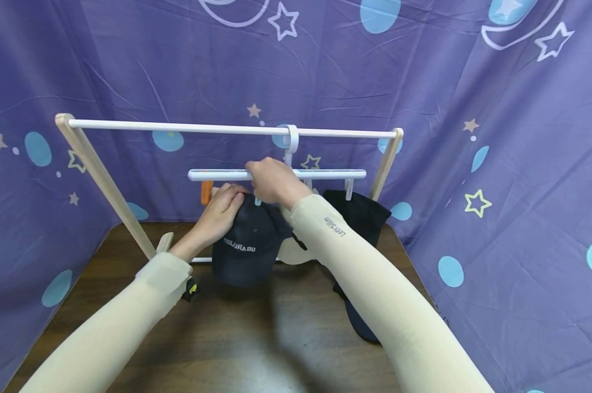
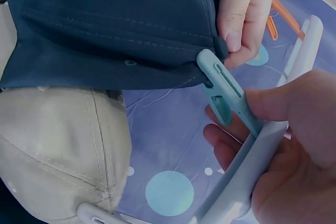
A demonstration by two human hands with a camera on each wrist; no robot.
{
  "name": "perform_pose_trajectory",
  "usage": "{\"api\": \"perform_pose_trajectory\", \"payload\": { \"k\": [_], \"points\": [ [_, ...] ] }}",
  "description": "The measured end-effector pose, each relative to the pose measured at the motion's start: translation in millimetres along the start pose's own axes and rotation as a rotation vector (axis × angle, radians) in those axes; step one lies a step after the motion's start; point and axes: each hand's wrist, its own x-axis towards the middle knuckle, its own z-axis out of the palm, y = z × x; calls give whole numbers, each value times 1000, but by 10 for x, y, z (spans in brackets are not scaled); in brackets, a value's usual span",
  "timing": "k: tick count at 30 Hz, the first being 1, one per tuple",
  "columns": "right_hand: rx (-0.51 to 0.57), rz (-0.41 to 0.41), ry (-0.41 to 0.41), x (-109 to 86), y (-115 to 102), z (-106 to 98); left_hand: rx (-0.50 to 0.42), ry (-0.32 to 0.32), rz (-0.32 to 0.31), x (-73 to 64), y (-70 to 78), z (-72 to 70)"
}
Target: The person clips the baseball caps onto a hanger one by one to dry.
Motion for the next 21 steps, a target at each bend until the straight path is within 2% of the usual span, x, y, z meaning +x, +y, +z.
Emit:
{"api": "perform_pose_trajectory", "payload": {
  "k": [6, 11, 15, 21],
  "points": [
    [0, -11, 41, -18, 24, 37, -15, -8, -27, -25, -12, -2],
    [-6, -33, 81, -41, 49, 80, -23, -37, -94, -63, -35, -16],
    [26, -68, 154, -75, 91, 126, -12, -62, -143, -101, -56, -33],
    [112, -175, 305, -162, 177, 183, -1, -49, -136, -132, -96, -52]
  ]
}}
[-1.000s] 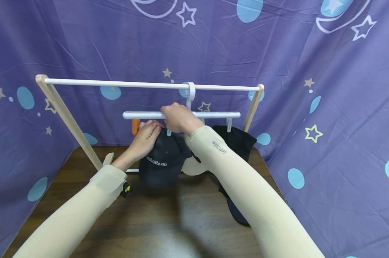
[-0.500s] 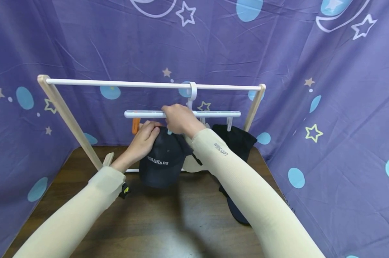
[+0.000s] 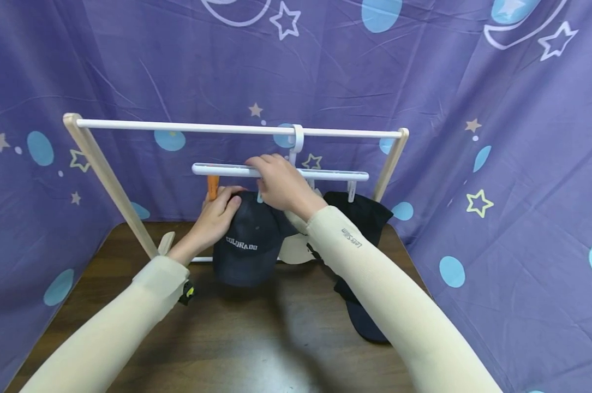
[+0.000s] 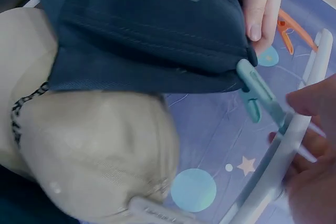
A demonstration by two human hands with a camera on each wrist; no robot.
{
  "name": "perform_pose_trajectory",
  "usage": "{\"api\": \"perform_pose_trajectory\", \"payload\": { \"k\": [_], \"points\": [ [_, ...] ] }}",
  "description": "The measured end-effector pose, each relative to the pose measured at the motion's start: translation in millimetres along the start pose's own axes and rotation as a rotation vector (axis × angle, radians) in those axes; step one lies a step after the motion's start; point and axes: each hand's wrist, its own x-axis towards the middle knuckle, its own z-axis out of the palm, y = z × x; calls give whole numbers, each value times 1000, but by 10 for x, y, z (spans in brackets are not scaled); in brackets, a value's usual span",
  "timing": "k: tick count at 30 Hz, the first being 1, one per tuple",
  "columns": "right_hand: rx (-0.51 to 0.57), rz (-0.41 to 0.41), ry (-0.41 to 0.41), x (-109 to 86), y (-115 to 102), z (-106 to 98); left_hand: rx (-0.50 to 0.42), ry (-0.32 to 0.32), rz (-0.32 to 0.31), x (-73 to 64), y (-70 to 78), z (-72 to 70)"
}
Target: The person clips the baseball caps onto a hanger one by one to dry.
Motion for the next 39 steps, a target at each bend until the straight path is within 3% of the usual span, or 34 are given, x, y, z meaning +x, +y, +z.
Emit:
{"api": "perform_pose_trajectory", "payload": {
  "k": [7, 15, 19, 27, 35, 39],
  "points": [
    [61, -165, 190, -188, 104, -8, 2, 22, 21, -23, -64, -19],
    [118, -239, 326, -432, 224, 25, 0, 18, -7, -88, -133, -58],
    [137, -230, 350, -601, 285, 52, 6, 34, -17, -138, -170, -70],
    [216, -193, 414, -966, 469, 136, 29, 75, 49, -283, -252, -110],
    [257, -84, 466, -1433, 655, 199, 6, 52, 0, -458, -267, -142],
    [275, -5, 490, -1649, 770, 232, 0, 53, 11, -567, -247, -106]
  ]
}}
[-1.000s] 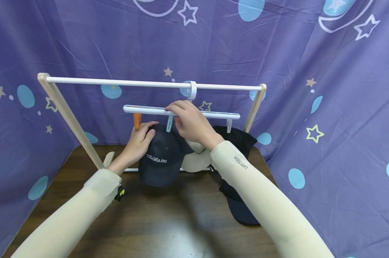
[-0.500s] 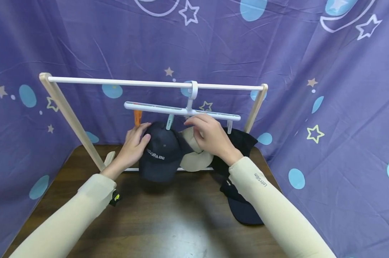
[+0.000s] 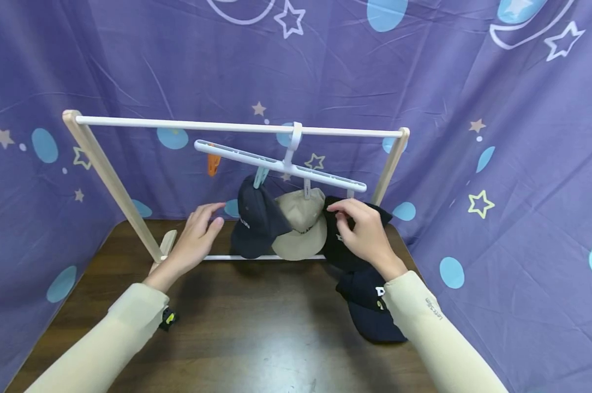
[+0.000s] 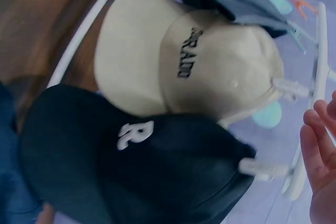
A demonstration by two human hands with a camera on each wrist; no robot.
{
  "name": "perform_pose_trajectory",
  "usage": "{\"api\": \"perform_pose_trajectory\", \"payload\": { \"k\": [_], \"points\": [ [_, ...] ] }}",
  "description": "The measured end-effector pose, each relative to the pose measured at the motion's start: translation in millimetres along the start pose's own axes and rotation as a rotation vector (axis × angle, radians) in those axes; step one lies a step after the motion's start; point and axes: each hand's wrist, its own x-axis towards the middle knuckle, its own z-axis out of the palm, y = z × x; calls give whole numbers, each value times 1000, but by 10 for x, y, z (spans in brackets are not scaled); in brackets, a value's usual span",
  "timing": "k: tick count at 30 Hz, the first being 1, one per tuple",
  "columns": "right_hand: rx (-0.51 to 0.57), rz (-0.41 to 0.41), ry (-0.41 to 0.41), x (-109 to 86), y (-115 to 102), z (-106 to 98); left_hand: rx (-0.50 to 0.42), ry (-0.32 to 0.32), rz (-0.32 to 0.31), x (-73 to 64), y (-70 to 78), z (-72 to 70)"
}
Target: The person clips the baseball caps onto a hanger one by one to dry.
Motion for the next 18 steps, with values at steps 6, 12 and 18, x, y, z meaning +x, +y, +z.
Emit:
{"api": "perform_pose_trajectory", "payload": {
  "k": [6, 12, 18],
  "points": [
    [-13, 83, 88, -296, 155, -140, 7, 11, 31, -164, 79, 81],
    [-45, 177, 169, -608, 299, -290, -17, 15, 21, -308, 188, 207],
    [-89, 304, 228, -884, 488, -381, -33, -2, 21, -434, 297, 338]
  ]
}}
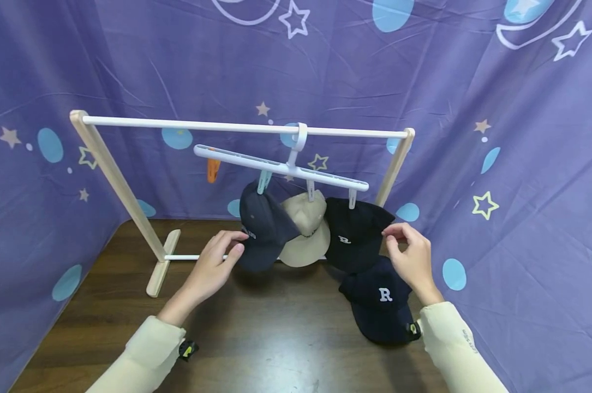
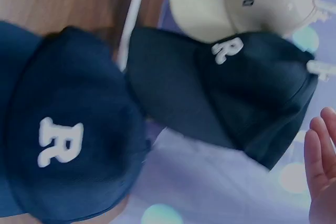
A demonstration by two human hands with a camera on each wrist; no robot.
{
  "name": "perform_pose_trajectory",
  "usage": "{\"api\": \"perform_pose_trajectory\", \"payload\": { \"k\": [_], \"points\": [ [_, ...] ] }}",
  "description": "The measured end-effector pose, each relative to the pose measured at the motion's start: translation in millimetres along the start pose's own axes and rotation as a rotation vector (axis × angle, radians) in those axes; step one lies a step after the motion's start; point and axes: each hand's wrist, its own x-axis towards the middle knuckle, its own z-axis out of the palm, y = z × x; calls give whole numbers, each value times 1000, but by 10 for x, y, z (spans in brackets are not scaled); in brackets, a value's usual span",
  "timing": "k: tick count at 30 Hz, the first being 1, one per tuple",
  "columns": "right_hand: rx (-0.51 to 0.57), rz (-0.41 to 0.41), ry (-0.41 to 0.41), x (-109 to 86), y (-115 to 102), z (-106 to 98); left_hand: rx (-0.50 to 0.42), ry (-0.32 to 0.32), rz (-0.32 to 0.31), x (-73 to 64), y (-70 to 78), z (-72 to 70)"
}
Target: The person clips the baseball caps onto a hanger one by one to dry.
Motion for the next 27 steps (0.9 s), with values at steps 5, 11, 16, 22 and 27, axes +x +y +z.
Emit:
{"api": "perform_pose_trajectory", "payload": {
  "k": [5, 11, 16, 22, 27],
  "points": [
    [-1, 120, 12, -137, 211, -48, -14, -46, -1, -68, 97, 127],
    [-5, 233, -17, -276, 411, -42, -46, -61, -1, -137, 218, 290],
    [-27, 281, -41, -375, 543, -4, -73, -77, 0, -161, 314, 428],
    [-35, 322, -79, -445, 675, 49, -86, -92, 4, -188, 410, 562],
    [-61, 350, -125, -495, 754, 62, -88, -114, 12, -199, 453, 649]
  ]
}}
